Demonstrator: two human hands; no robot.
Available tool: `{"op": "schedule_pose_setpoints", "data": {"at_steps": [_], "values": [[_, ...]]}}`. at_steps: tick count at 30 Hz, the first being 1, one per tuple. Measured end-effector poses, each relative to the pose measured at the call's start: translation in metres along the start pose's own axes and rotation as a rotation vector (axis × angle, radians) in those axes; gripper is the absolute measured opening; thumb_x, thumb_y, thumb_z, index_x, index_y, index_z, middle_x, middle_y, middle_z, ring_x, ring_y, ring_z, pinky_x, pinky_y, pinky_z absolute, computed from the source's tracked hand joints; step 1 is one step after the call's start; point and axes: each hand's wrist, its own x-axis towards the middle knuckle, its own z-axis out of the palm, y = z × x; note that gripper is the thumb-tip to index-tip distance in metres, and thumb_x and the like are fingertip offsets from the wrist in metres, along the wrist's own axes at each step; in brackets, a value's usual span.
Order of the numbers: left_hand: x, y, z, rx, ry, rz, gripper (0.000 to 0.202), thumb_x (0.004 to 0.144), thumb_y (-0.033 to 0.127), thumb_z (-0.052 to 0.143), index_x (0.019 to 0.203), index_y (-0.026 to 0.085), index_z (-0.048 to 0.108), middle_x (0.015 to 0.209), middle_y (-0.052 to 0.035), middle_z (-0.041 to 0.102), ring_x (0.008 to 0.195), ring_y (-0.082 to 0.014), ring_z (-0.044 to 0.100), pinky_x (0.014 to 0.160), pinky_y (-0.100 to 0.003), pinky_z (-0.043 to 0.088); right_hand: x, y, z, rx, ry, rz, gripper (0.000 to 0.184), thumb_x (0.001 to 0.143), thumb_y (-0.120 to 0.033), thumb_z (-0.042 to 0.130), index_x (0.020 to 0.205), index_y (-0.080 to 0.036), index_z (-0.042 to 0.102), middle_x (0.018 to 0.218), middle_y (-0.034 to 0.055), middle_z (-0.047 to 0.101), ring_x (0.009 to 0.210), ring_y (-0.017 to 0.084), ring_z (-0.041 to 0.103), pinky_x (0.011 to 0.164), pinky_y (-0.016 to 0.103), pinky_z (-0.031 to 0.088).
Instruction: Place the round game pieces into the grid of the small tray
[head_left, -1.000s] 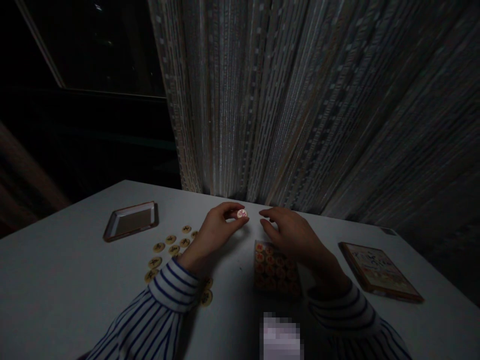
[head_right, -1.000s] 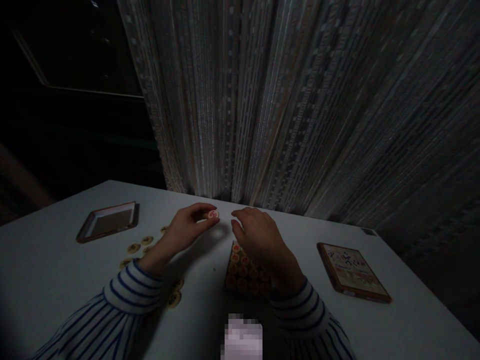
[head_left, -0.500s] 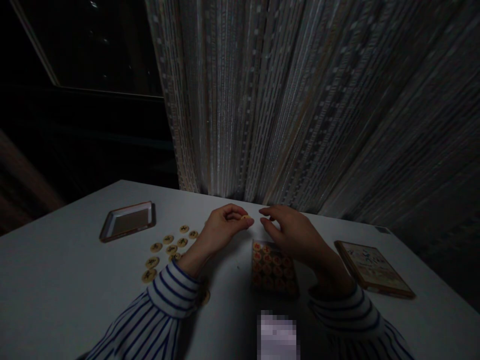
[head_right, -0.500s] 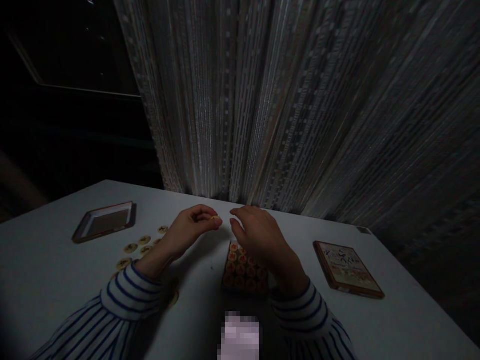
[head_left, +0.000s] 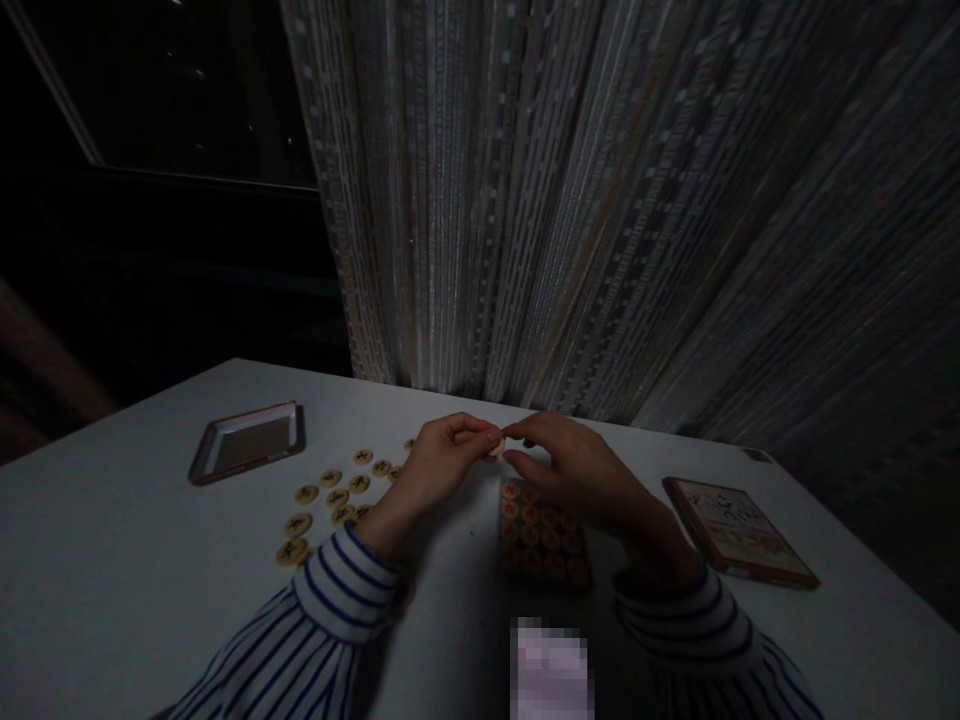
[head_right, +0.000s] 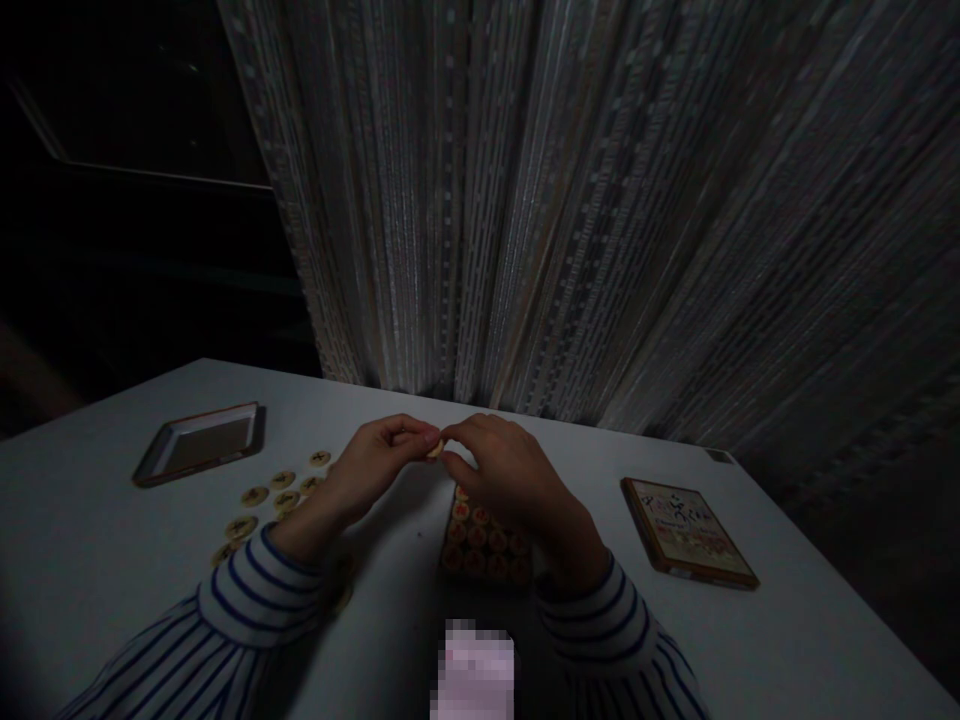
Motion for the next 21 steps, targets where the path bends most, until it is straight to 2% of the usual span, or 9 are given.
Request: {"op": "schedule_pose_setpoints", "data": {"at_steps": [6,12,17,21], "values": [[-0.001,0.0,0.003,-0.04,0.001,0.009,0.017,0.065,0.029,0.068,0.071,0.013,0.065,0.065,-0.0004,0.067,0.065,-0.0128,0.061,0.069,-0.027,0.048,0.001,0.001,0.003,-0.003,0.026,-0.003,0.021,0.08,-0.03,0.059,0.097,-0.018,0.062,0.09,0.0046,0.066,0.084,0.017,0.059,0.074,0.029,0.043],[-0.002,0.002,0.003,-0.106,-0.07,-0.018,0.017,0.07,0.027,0.064,0.076,0.011,0.066,0.07,-0.0026,0.069,0.069,-0.0129,0.062,0.075,-0.028,0.049,-0.001,0.001,0.001,-0.01,0.04,0.01,0.019,0.083,-0.027,0.056,0.097,-0.018,0.062,0.091,0.0051,0.066,0.085,0.017,0.059,0.074,0.029,0.043],[-0.003,0.003,0.002,-0.189,-0.139,-0.065,0.024,0.067,0.028,0.068,0.085,0.012,0.068,0.079,-0.0042,0.071,0.075,-0.0137,0.064,0.081,-0.029,0.048,-0.002,0.004,-0.005,-0.007,0.045,0.017,0.019,0.084,-0.027,0.054,0.097,-0.017,0.063,0.092,0.0058,0.066,0.085,0.017,0.059,0.076,0.03,0.043],[-0.003,0.001,0.003,-0.223,-0.127,-0.092,0.027,0.065,0.027,0.071,0.088,0.013,0.069,0.085,-0.0056,0.072,0.077,-0.0146,0.064,0.083,-0.031,0.048,-0.003,0.006,-0.007,0.004,0.045,-0.005,0.019,0.084,-0.026,0.053,0.098,-0.017,0.062,0.092,0.0065,0.066,0.086,0.018,0.058,0.076,0.031,0.043]]}}
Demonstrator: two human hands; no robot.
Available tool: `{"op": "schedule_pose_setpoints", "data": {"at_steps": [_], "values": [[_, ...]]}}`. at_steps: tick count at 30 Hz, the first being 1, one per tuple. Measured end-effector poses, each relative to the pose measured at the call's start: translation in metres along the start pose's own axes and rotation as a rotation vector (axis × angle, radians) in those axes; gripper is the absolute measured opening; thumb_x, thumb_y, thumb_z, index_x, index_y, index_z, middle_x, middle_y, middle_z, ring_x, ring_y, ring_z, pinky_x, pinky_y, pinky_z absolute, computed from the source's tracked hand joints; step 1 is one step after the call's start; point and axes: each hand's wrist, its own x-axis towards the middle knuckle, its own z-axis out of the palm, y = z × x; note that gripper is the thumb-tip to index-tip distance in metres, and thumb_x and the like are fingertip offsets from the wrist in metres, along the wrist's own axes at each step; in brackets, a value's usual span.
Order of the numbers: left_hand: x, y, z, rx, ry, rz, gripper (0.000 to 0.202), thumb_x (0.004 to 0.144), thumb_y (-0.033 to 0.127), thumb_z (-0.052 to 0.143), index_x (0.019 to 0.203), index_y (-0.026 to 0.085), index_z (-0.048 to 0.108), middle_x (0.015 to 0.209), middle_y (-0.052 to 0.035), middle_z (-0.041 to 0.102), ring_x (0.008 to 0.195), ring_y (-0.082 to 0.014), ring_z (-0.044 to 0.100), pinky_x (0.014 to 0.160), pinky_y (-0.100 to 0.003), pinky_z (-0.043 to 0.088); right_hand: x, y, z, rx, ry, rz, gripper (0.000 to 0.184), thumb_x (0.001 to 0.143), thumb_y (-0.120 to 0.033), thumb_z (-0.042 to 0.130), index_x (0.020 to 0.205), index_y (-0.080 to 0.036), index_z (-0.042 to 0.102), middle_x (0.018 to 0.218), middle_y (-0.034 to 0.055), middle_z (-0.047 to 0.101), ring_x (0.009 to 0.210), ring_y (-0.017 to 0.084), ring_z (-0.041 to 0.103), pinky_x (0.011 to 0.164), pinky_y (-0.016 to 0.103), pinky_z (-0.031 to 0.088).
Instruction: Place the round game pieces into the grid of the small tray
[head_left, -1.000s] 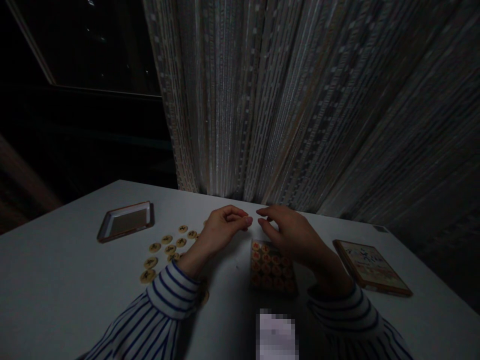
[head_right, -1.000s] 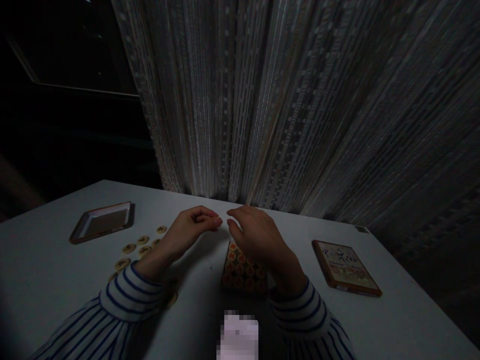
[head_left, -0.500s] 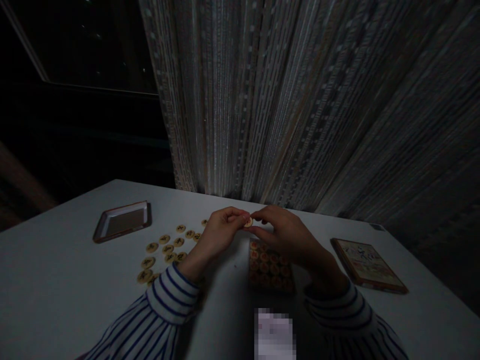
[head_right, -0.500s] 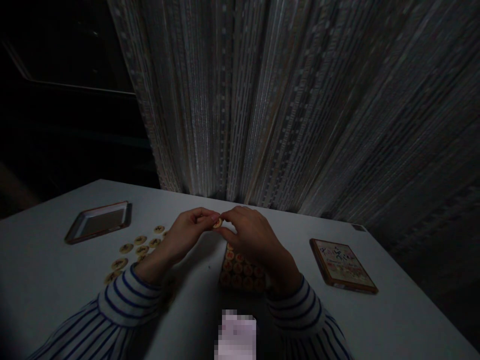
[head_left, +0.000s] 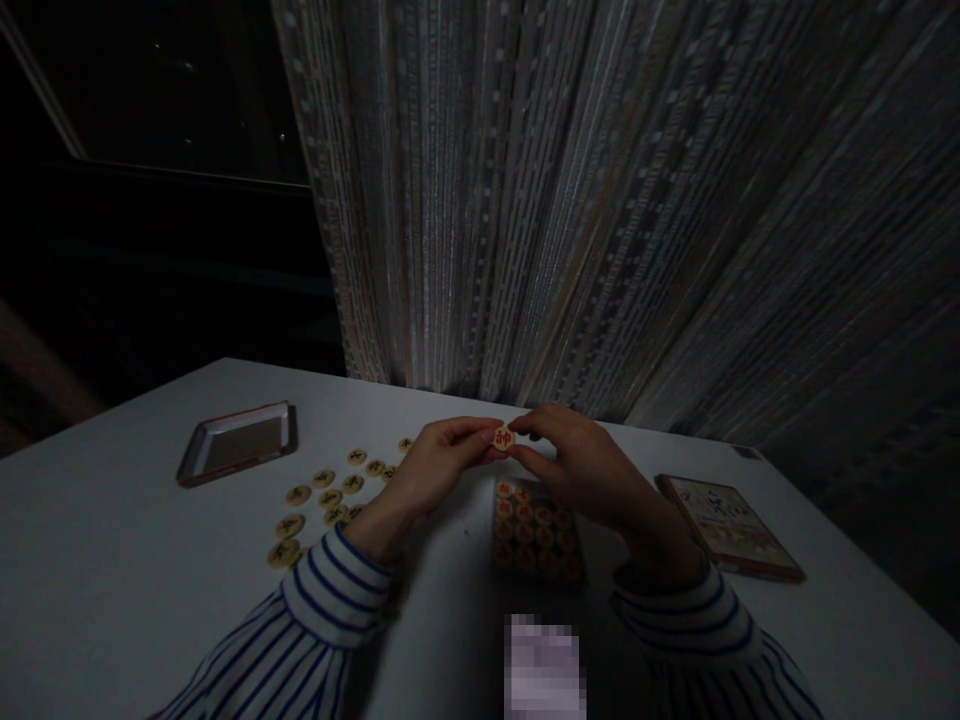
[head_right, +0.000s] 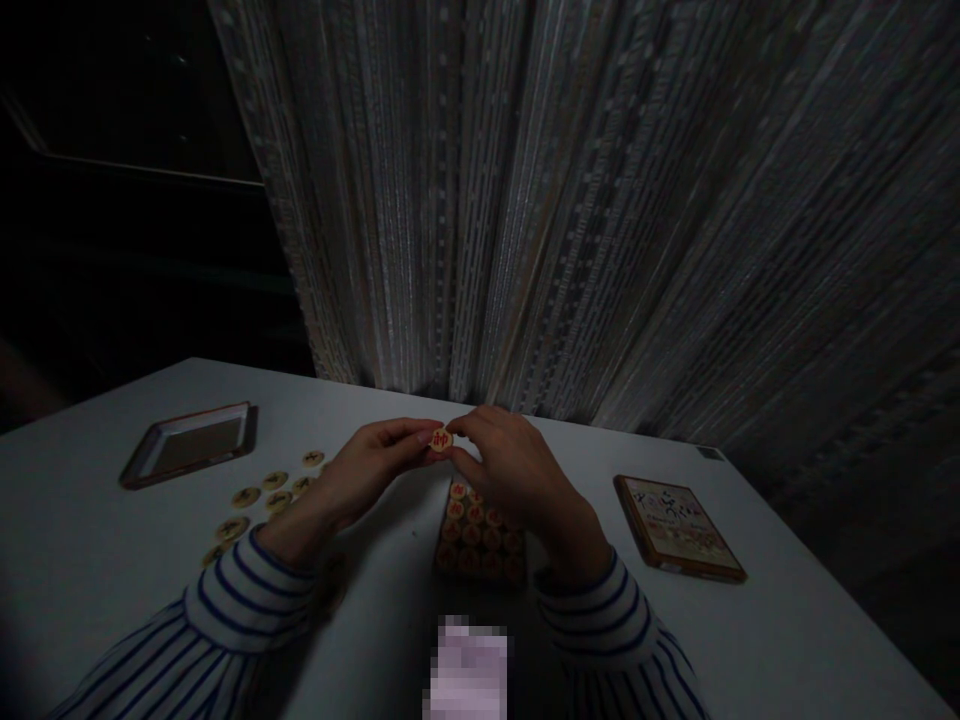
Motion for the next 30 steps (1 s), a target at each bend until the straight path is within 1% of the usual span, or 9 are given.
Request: {"op": "schedule_pose_setpoints", "data": {"at_steps": [6,9,12,16,21,25,30], "values": [[-0.001,0.001,0.001,-0.002,0.031,-0.004,0.026,0.062,0.026,0.074,0.084,0.012,0.069,0.08,-0.0053,0.072,0.074,-0.0142,0.064,0.082,-0.031,0.049,0.0,-0.001,0.001,0.024,-0.016,-0.02,0.022,0.084,-0.03,0.052,0.101,-0.018,0.061,0.093,0.0061,0.065,0.087,0.018,0.058,0.076,0.032,0.042],[-0.002,0.001,0.002,-0.017,0.042,0.002,0.023,0.061,0.026,0.075,0.078,0.011,0.068,0.076,-0.0042,0.071,0.071,-0.013,0.064,0.081,-0.03,0.049,0.0,-0.001,0.003,0.0,-0.013,-0.03,0.023,0.085,-0.029,0.052,0.103,-0.018,0.061,0.093,0.0057,0.065,0.087,0.018,0.057,0.076,0.031,0.042],[-0.001,0.0,0.001,0.0,0.04,0.009,0.022,0.061,0.026,0.074,0.076,0.012,0.068,0.072,-0.0033,0.07,0.069,-0.0128,0.064,0.08,-0.03,0.049,-0.001,-0.001,0.003,-0.027,-0.011,-0.038,0.022,0.085,-0.029,0.052,0.102,-0.018,0.061,0.093,0.0061,0.065,0.087,0.018,0.057,0.076,0.032,0.041],[0.0,-0.001,0.0,0.031,0.017,0.012,0.022,0.063,0.028,0.073,0.078,0.012,0.068,0.074,-0.0043,0.071,0.071,-0.0137,0.064,0.08,-0.03,0.049,-0.001,-0.001,0.003,-0.05,-0.023,-0.033,0.022,0.085,-0.029,0.051,0.1,-0.018,0.062,0.092,0.0063,0.066,0.085,0.018,0.058,0.076,0.032,0.041],[0.002,-0.003,-0.001,0.032,0.024,0.0,0.027,0.063,0.028,0.074,0.084,0.012,0.067,0.076,-0.0048,0.071,0.074,-0.0151,0.065,0.081,-0.032,0.05,0.0,-0.003,0.0,-0.092,-0.047,-0.023,0.02,0.083,-0.027,0.052,0.096,-0.018,0.063,0.089,0.0051,0.066,0.081,0.017,0.058,0.072,0.03,0.04],[0.003,-0.005,-0.002,0.03,0.056,0.002,0.026,0.062,0.028,0.074,0.081,0.012,0.067,0.076,-0.0047,0.071,0.074,-0.0154,0.066,0.082,-0.033,0.05,-0.001,-0.003,-0.003,-0.137,-0.073,0.009,0.021,0.081,-0.028,0.055,0.097,-0.017,0.064,0.088,0.0047,0.067,0.078,0.017,0.059,0.071,0.03,0.04],[0.002,-0.003,-0.001,0.083,0.107,0.002,0.022,0.061,0.027,0.074,0.075,0.012,0.067,0.074,-0.0041,0.07,0.068,-0.0137,0.064,0.077,-0.031,0.05,-0.002,-0.003,-0.009,-0.189,-0.134,0.049,0.025,0.08,-0.03,0.055,0.099,-0.016,0.063,0.089,0.0064,0.067,0.077,0.018,0.06,0.07,0.03,0.041]]}}
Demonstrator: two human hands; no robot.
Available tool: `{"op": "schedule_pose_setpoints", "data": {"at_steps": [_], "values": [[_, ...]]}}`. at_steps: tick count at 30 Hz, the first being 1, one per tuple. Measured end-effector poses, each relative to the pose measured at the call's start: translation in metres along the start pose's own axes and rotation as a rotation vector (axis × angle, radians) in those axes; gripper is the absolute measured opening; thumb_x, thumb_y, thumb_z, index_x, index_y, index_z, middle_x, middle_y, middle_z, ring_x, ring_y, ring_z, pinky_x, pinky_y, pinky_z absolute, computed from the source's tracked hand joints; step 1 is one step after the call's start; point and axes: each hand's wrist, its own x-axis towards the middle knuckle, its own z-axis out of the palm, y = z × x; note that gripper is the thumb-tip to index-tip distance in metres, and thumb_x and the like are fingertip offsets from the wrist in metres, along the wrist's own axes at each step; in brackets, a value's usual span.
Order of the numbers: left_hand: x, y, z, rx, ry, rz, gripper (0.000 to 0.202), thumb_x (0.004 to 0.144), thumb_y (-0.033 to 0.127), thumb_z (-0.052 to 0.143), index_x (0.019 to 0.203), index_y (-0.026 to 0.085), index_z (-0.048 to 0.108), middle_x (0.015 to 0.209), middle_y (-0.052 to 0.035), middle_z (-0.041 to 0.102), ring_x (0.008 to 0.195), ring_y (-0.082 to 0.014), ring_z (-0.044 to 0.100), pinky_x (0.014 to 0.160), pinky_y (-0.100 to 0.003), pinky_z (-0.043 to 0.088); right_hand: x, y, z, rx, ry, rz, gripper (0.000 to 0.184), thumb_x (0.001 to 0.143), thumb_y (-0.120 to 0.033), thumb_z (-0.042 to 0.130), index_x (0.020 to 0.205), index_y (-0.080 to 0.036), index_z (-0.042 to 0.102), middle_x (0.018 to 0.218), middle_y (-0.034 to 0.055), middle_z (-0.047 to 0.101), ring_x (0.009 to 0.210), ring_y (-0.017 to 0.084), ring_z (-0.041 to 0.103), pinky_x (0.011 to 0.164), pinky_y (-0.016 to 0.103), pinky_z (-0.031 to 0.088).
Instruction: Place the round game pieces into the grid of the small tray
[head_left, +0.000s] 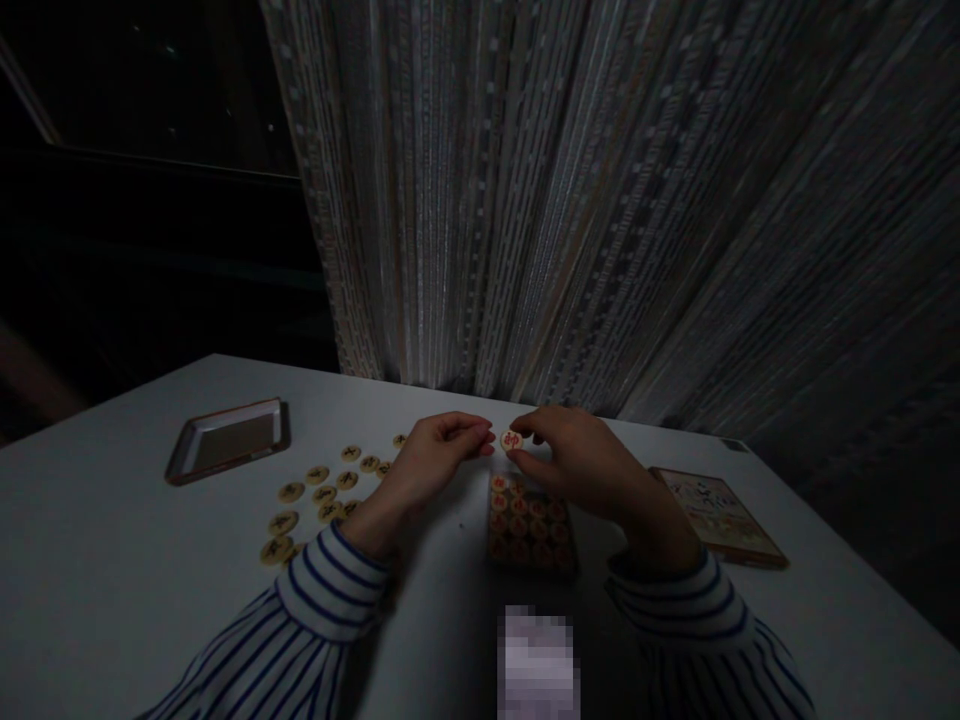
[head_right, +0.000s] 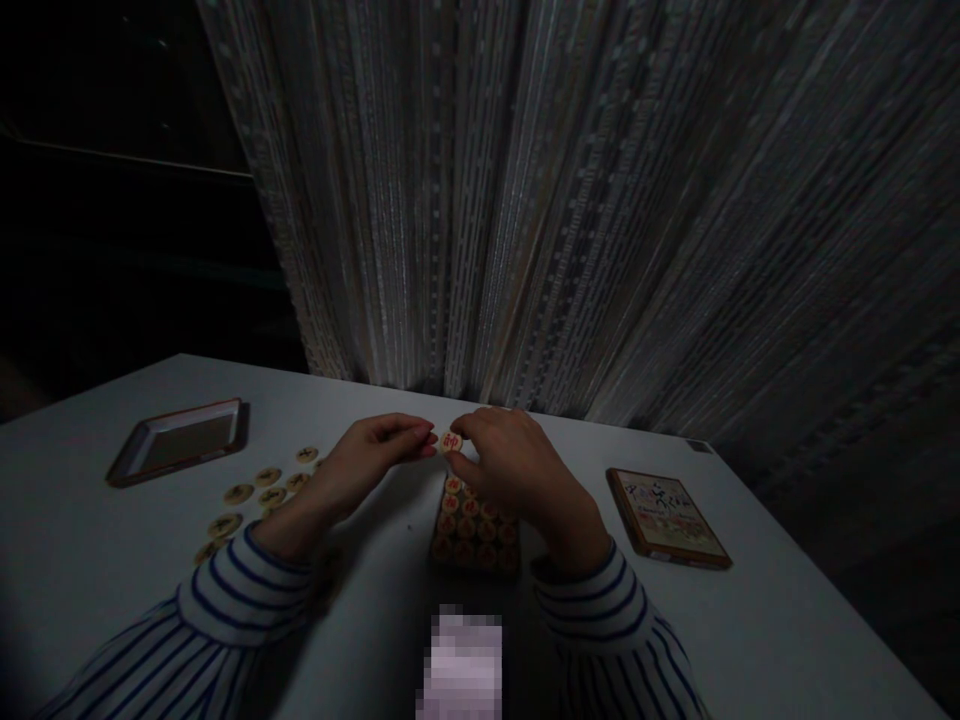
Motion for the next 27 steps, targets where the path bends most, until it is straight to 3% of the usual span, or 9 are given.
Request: {"op": "schedule_pose_setpoints", "data": {"at_steps": [13,22,27], "values": [[-0.0006,0.0023,0.0001,0.144,0.014,0.008,0.016,0.066,0.025,0.067,0.075,0.012,0.067,0.072,-0.0028,0.068,0.066,-0.0125,0.061,0.074,-0.03,0.049,-0.0023,0.0015,-0.0049,-0.077,-0.175,0.063,0.024,0.079,-0.024,0.051,0.098,-0.015,0.063,0.093,0.0079,0.066,0.086,0.021,0.06,0.073,0.03,0.04],[-0.0009,0.0031,0.0001,0.215,-0.012,0.012,0.015,0.067,0.025,0.065,0.074,0.013,0.066,0.07,-0.0023,0.067,0.068,-0.013,0.06,0.073,-0.029,0.047,-0.0038,0.0061,-0.0037,-0.062,-0.201,0.107,0.025,0.078,-0.024,0.05,0.099,-0.017,0.062,0.093,0.0065,0.067,0.084,0.018,0.059,0.072,0.027,0.039],[0.0008,0.0005,-0.0011,0.249,-0.038,0.025,0.017,0.067,0.028,0.064,0.075,0.013,0.066,0.072,-0.0028,0.067,0.07,-0.0139,0.06,0.073,-0.029,0.047,-0.0041,0.01,-0.0029,-0.078,-0.254,0.152,0.035,0.078,-0.027,0.049,0.11,-0.016,0.06,0.103,0.0084,0.066,0.087,0.02,0.061,0.073,0.028,0.04]]}}
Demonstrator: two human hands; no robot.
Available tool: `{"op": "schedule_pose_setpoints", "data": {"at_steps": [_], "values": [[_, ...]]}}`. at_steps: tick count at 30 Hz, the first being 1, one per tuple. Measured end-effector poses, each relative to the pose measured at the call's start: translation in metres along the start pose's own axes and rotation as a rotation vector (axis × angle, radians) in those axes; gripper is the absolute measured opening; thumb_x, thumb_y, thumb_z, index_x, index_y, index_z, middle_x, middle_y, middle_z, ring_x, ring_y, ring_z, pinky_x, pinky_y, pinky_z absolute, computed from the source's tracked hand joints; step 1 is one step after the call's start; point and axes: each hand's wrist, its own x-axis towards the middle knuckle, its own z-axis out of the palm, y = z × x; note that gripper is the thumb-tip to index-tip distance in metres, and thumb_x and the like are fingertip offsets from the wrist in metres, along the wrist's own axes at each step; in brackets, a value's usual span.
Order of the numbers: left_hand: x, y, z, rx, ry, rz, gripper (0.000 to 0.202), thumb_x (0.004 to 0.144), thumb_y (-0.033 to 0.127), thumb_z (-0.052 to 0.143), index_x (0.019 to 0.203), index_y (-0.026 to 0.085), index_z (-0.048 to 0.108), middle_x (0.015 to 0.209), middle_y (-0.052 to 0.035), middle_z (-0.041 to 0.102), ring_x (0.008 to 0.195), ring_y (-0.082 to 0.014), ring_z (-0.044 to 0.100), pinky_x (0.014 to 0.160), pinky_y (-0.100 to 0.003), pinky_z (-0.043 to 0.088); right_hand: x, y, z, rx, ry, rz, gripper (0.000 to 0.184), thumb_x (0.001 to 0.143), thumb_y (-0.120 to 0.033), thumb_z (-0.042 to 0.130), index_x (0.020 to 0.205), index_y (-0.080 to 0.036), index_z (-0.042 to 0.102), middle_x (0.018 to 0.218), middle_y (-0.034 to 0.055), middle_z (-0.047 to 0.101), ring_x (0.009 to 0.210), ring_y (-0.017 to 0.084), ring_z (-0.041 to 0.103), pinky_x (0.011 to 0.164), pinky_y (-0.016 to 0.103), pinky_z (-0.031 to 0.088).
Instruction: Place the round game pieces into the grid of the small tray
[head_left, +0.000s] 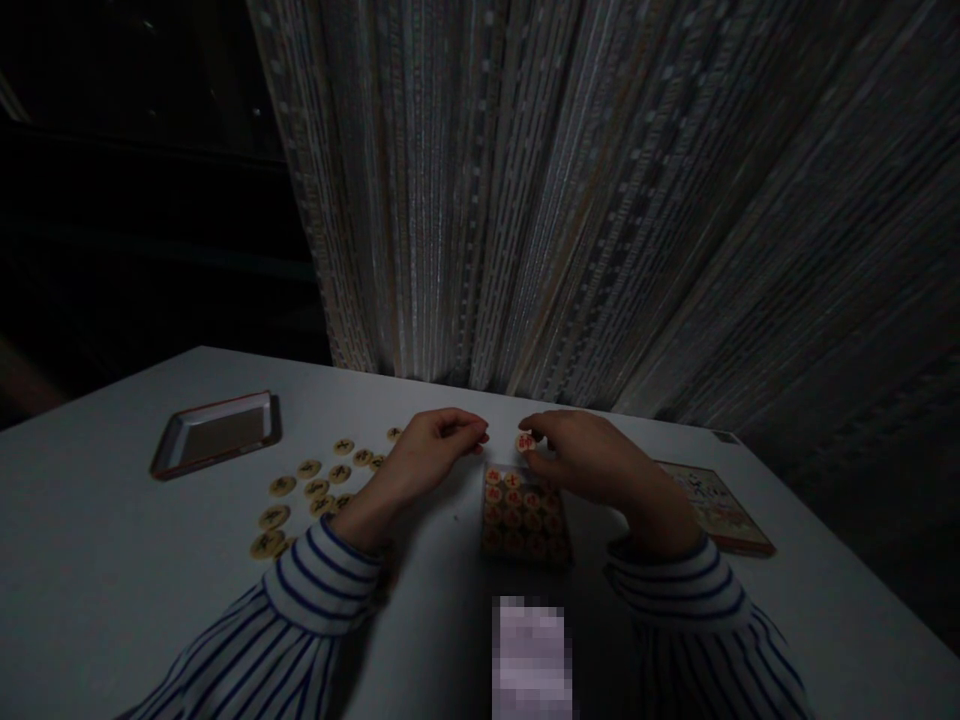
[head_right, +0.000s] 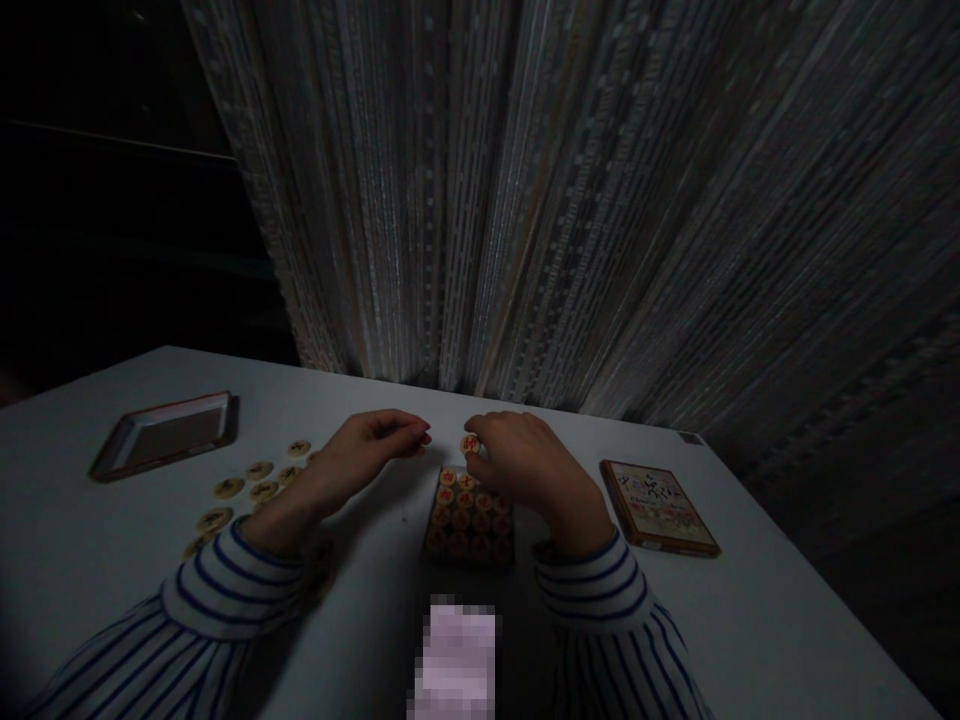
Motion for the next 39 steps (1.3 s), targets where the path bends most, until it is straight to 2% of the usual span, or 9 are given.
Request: {"op": "schedule_pose_setpoints", "data": {"at_steps": [8,19,39], "values": [[0.0,-0.002,-0.001,0.088,-0.028,0.034,0.02,0.07,0.032,0.062,0.075,0.013,0.066,0.075,-0.0043,0.068,0.072,-0.0147,0.06,0.072,-0.028,0.046,0.001,0.003,0.001,-0.057,-0.084,0.025,0.031,0.079,-0.029,0.047,0.103,-0.017,0.063,0.098,0.0081,0.068,0.087,0.02,0.062,0.07,0.027,0.04],[0.001,-0.004,-0.003,0.15,-0.053,0.069,0.023,0.071,0.036,0.06,0.075,0.014,0.066,0.075,-0.0052,0.067,0.072,-0.0159,0.06,0.071,-0.029,0.046,0.001,0.003,0.005,-0.142,-0.093,0.067,0.025,0.079,-0.031,0.047,0.093,-0.018,0.062,0.085,0.008,0.068,0.078,0.022,0.062,0.061,0.029,0.037],[0.002,-0.007,-0.005,0.176,-0.085,0.088,0.026,0.07,0.038,0.06,0.078,0.014,0.066,0.079,-0.0057,0.068,0.074,-0.017,0.06,0.072,-0.031,0.047,0.004,0.013,0.017,-0.112,-0.199,0.082,0.023,0.075,-0.028,0.049,0.091,-0.017,0.063,0.091,0.0086,0.067,0.083,0.021,0.06,0.062,0.028,0.038]]}}
